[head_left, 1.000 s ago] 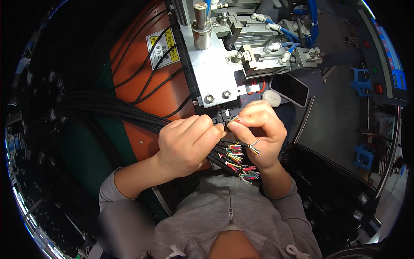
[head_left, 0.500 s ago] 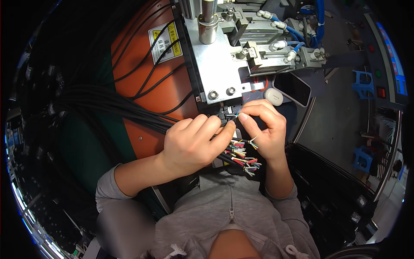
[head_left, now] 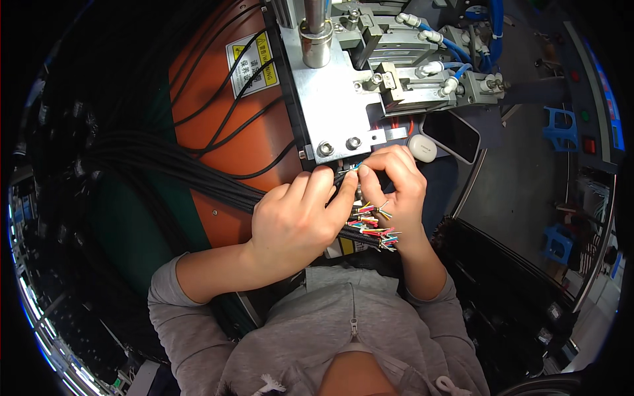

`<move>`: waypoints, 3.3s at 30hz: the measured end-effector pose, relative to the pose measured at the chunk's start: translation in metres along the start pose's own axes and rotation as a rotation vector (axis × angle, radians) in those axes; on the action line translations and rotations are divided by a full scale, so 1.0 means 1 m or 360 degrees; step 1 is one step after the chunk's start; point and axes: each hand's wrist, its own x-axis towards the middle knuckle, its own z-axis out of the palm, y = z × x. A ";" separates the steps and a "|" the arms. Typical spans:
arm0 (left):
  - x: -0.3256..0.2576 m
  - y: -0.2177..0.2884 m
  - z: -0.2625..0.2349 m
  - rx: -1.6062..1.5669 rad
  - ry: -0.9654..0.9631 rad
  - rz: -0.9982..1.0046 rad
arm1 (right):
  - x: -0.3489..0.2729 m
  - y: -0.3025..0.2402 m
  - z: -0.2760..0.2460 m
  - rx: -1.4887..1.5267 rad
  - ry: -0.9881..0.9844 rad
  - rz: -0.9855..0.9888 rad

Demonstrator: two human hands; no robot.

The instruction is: The person repeatedly picks up individual black wires from a large bundle, strips the ends, and crimps them using a handheld tool. The person then places the finished wires into a metal jig on the workbench. This process is repeated continuously throughout the clip.

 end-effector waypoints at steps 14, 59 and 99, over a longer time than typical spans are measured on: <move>-0.002 -0.008 -0.005 -0.0072 -0.0039 -0.0035 | -0.005 0.004 0.003 0.0310 -0.0070 0.0482; 0.002 -0.018 0.002 -0.0671 0.0383 0.0100 | 0.003 -0.024 -0.006 0.1275 0.0009 0.0406; 0.001 -0.005 0.001 -0.0015 0.0016 0.0064 | 0.000 -0.002 0.000 0.0030 -0.0020 0.0088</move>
